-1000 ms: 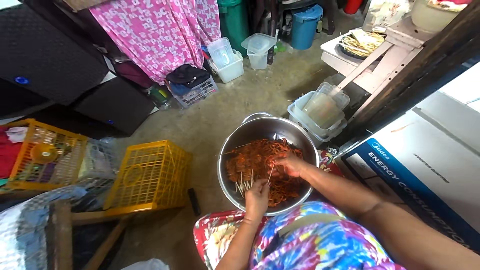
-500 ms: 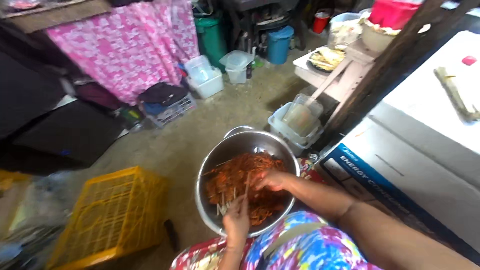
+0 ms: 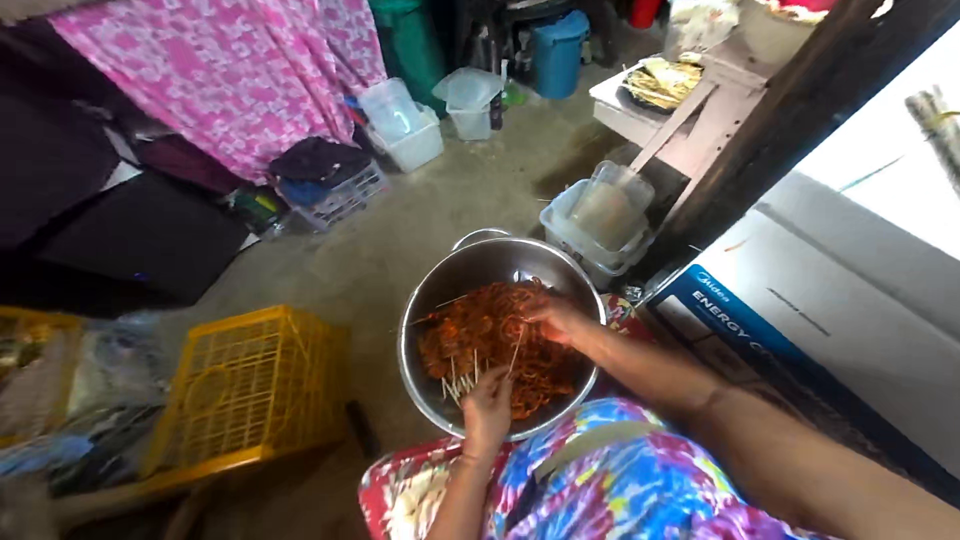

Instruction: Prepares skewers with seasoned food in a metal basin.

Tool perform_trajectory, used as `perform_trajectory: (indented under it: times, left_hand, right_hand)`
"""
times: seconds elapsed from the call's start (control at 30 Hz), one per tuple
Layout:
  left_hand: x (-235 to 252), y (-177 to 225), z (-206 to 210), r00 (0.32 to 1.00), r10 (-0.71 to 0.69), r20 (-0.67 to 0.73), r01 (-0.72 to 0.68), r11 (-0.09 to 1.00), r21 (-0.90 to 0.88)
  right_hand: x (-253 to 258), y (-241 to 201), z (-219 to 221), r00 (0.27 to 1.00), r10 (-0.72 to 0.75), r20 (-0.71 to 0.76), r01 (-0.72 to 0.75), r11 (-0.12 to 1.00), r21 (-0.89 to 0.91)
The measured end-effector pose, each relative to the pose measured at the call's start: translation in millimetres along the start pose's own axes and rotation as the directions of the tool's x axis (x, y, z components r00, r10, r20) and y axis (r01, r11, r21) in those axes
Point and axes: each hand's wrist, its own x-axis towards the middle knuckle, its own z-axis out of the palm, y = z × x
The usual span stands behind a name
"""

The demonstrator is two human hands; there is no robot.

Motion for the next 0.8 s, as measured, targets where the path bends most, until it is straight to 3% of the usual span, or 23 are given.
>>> perform_trajectory:
  times: [0.4, 0.8]
  left_hand:
    - [2, 3, 2, 0.999, -0.043, 0.002, 0.043, 0.999, 0.032]
    - [3, 4, 2, 0.999, -0.045, -0.009, 0.045, 0.999, 0.023]
  right_hand:
    - [1, 1, -1, 0.996, -0.084, -0.044, 0.079, 0.993, -0.089]
    - [-11, 0, 10, 0.999, -0.007, -0.031, 0.001, 0.984, -0.179]
